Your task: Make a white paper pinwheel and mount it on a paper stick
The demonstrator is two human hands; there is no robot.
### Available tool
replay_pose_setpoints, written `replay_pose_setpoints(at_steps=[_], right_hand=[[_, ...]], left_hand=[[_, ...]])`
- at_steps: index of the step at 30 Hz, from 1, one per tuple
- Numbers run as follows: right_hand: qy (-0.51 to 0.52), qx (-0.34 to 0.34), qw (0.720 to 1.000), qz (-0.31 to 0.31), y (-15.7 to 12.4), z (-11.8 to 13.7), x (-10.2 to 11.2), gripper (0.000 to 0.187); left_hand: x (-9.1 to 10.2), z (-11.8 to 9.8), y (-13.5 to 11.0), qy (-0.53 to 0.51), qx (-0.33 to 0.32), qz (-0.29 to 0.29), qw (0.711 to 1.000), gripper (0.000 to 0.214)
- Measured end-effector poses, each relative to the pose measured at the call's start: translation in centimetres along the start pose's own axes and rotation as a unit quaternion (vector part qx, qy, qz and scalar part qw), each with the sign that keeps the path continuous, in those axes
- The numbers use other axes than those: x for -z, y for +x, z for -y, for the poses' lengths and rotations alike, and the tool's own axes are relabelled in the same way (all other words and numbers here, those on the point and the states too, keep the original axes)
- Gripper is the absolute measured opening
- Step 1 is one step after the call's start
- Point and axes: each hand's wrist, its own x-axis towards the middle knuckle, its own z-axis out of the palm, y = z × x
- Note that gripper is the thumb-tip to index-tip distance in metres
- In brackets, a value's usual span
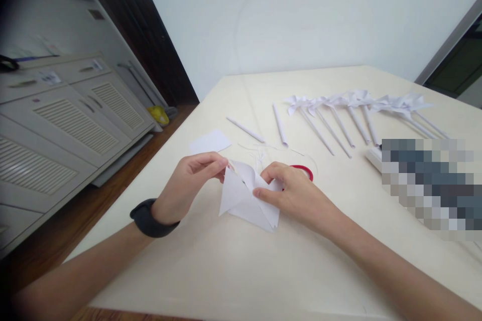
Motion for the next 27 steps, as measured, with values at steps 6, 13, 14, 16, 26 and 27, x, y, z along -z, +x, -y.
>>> replay_pose_setpoints(at_steps=[6,13,14,16,26,27], right_hand=[[-0.001,0.006,1.0,-0.021,0.1,-0.1,-0.1,0.011],[-0.01,0.017,0.999,-0.048,0.1,-0.2,0.1,0.014],[-0.01,0.017,0.999,-0.047,0.0,-0.1,0.1,0.014],[-0.008,0.021,0.999,-0.046,0.0,-0.1,0.0,0.014],[0.023,0.027,0.999,-0.023,-0.1,0.2,0.1,0.011],[0.027,0.028,0.999,-0.021,-0.1,0.3,0.1,0.011]], left_hand=[[-0.4,-0.3,-0.4,-0.029,-0.02,0.033,0.999,0.024],[-1.0,0.1,-0.5,-0.065,0.026,0.116,0.991,0.015],[-1.1,0.2,-0.5,-0.071,0.032,0.124,0.989,0.016],[-1.2,0.4,-0.5,-0.07,0.04,0.138,0.987,0.018],[-1.3,0.7,-0.5,0.041,-0.01,0.143,0.989,0.023],[-1.3,0.6,-0.6,0.038,-0.005,0.145,0.989,0.022]])
